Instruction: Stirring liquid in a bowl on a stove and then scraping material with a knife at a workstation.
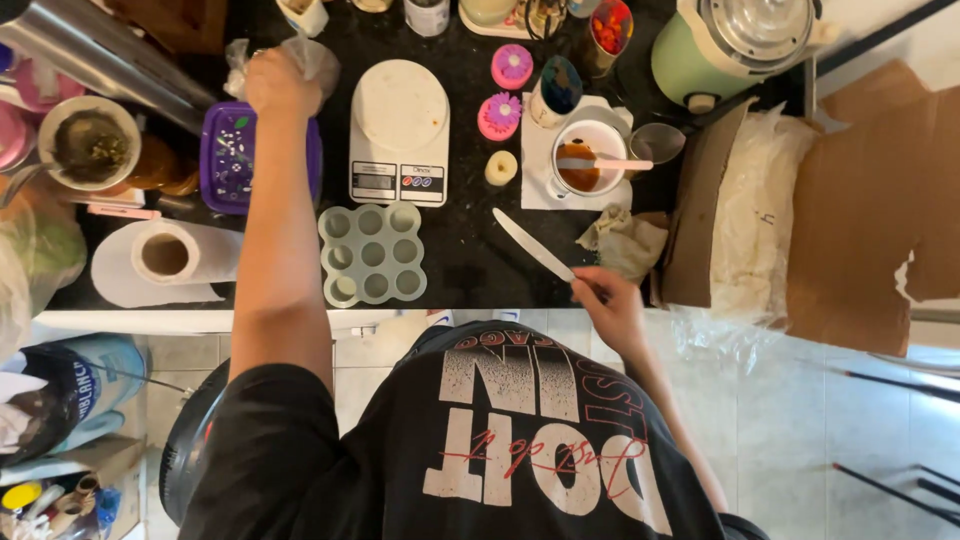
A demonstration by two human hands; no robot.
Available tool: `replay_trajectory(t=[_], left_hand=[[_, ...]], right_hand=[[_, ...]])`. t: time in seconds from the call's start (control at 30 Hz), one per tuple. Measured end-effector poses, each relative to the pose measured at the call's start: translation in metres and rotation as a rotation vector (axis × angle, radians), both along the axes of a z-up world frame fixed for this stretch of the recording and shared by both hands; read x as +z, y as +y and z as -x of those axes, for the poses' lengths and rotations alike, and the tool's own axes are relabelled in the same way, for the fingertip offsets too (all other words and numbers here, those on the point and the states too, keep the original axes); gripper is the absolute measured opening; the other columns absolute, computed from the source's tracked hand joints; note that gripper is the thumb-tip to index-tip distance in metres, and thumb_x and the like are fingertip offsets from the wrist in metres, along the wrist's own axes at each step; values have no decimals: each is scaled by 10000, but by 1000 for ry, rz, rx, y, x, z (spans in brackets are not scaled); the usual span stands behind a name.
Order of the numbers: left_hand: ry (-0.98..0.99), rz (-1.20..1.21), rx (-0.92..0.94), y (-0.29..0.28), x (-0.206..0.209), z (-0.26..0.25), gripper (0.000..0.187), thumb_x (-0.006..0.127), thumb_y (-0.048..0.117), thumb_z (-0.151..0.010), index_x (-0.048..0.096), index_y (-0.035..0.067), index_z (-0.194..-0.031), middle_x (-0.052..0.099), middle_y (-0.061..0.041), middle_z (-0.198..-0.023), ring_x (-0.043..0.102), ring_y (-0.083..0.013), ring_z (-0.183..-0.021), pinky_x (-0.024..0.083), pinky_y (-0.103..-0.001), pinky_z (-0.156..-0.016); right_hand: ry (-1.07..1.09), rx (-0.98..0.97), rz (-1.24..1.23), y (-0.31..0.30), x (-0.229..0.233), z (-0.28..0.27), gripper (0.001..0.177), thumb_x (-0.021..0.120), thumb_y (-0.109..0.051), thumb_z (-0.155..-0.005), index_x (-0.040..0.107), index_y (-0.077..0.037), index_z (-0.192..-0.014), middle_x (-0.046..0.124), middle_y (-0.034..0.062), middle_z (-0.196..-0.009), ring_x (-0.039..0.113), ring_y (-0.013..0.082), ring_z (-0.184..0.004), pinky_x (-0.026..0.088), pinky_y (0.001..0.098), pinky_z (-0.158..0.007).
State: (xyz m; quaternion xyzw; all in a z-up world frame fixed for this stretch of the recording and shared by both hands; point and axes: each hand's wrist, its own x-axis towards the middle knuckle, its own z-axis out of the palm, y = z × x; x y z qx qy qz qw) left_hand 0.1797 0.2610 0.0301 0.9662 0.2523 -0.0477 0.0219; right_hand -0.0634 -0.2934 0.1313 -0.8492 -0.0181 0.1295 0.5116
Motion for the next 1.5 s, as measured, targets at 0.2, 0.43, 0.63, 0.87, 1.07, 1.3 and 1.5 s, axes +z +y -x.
replay_trajectory(t=[0.2,0.43,0.63,0.87,1.07,1.3,1.5], left_hand=[[-684,110,-325,-88,114,112,508,901,199,-793,599,28,-1164,584,-239,-1248,569,-459,-1051,460,-542,-876],[-795,345,-425,-139,107,193,283,875,21,-778,702,7,-1002,664,-205,-1126,675,-411,-986,521,-487,-892],[-793,477,-457,-181,103,248,182,833,61,-810,706,82,-938,708,-87,-1031,714,-325,-884,538,-428,-827],[-839,514,-384,-194,115,283,150,820,107,-881,711,134,-980,732,-36,-1059,718,-284,-915,534,-395,-864],[-889,567,-322,-194,125,302,133,795,49,-893,731,129,-976,741,-38,-1034,723,-286,-932,534,-393,-880],[-814,646,-291,-196,119,311,172,760,-12,-890,731,103,-1014,736,-79,-967,718,-315,-901,545,-406,-849],[-682,867,-400,-247,102,285,135,761,38,-873,751,106,-989,741,-63,-910,738,-284,-861,573,-376,-807]], right_hand=[[-291,-49,113,13,-92,-1,236,756,-176,-935,768,-91,-1155,702,21,-870,539,96,-652,443,271,-635],[-687,-39,312,45,-112,-17,200,823,-143,-877,807,-131,-1076,675,48,-876,696,256,-778,565,335,-701],[-858,25,474,35,-125,-27,212,780,-194,-906,805,-163,-1114,594,30,-903,622,246,-798,523,353,-724],[-902,-104,595,-20,-15,-107,441,722,19,-874,619,-17,-1301,501,180,-1140,548,339,-1014,454,416,-879],[-896,13,755,-54,-63,-167,335,760,-17,-784,716,-120,-1100,494,79,-1066,549,317,-959,489,397,-796],[-695,206,607,-62,-49,-181,81,784,-286,-925,800,-270,-1003,569,35,-836,638,295,-787,550,409,-724],[-514,34,-16,-17,-53,-177,70,757,-174,-1004,787,-126,-1046,738,28,-697,678,106,-640,530,247,-585]])
